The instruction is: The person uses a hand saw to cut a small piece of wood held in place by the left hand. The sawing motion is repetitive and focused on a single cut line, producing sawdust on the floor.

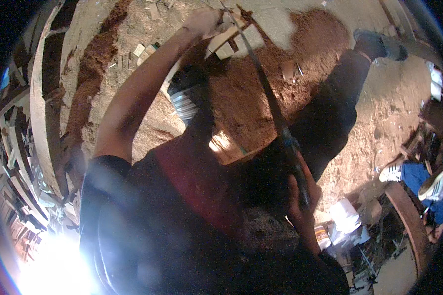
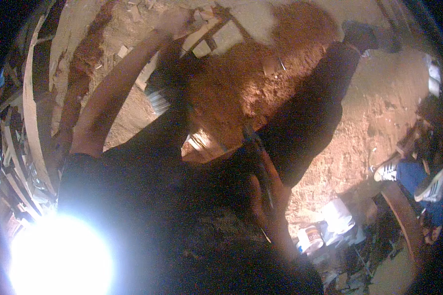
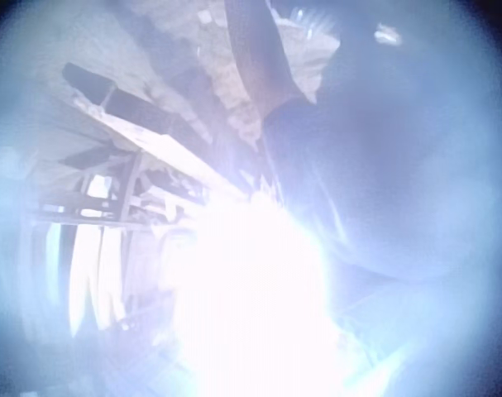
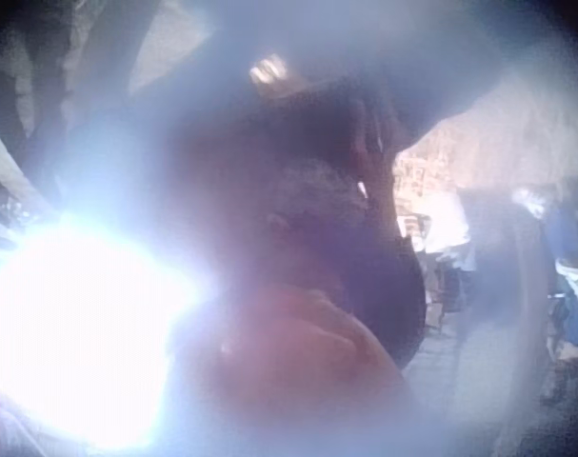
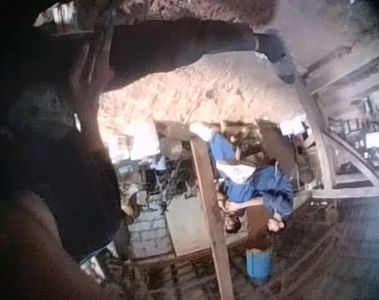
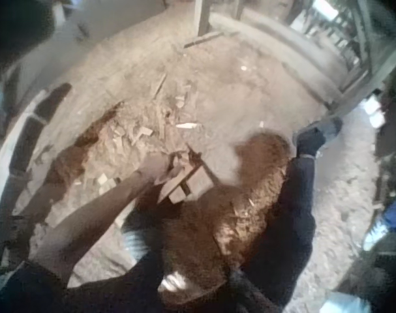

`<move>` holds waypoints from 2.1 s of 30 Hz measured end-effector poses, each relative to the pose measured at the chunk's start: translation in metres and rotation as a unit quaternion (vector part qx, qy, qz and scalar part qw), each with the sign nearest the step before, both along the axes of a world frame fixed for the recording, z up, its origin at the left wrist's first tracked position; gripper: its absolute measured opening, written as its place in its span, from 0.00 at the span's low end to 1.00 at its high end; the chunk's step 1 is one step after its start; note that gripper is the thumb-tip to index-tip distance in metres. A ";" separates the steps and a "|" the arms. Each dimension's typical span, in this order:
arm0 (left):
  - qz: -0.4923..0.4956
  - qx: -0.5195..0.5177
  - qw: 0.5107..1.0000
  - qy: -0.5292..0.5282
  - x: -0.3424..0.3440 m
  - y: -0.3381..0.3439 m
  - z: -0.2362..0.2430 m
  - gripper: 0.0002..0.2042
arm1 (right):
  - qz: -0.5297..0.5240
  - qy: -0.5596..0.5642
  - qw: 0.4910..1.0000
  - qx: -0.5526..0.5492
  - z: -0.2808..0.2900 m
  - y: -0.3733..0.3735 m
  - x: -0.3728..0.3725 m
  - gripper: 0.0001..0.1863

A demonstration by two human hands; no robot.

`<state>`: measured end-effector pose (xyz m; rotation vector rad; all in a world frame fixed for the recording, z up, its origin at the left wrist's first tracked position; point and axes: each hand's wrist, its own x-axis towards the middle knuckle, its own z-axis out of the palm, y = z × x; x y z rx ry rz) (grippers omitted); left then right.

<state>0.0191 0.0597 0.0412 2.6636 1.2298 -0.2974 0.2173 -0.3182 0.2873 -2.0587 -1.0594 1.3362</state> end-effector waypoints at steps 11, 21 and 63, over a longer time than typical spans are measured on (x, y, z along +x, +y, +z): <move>-0.007 -0.016 1.000 0.002 0.000 -0.004 0.001 0.24 | 0.042 -0.055 0.995 0.073 -0.013 0.010 0.001 0.27; -0.017 0.033 0.999 -0.020 0.001 -0.007 -0.003 0.21 | 0.007 0.009 1.000 0.008 0.013 0.030 -0.007 0.24; 0.356 -0.075 0.921 -0.137 0.026 -0.027 -0.038 0.32 | -0.072 0.048 0.979 0.182 -0.187 0.129 -0.013 0.23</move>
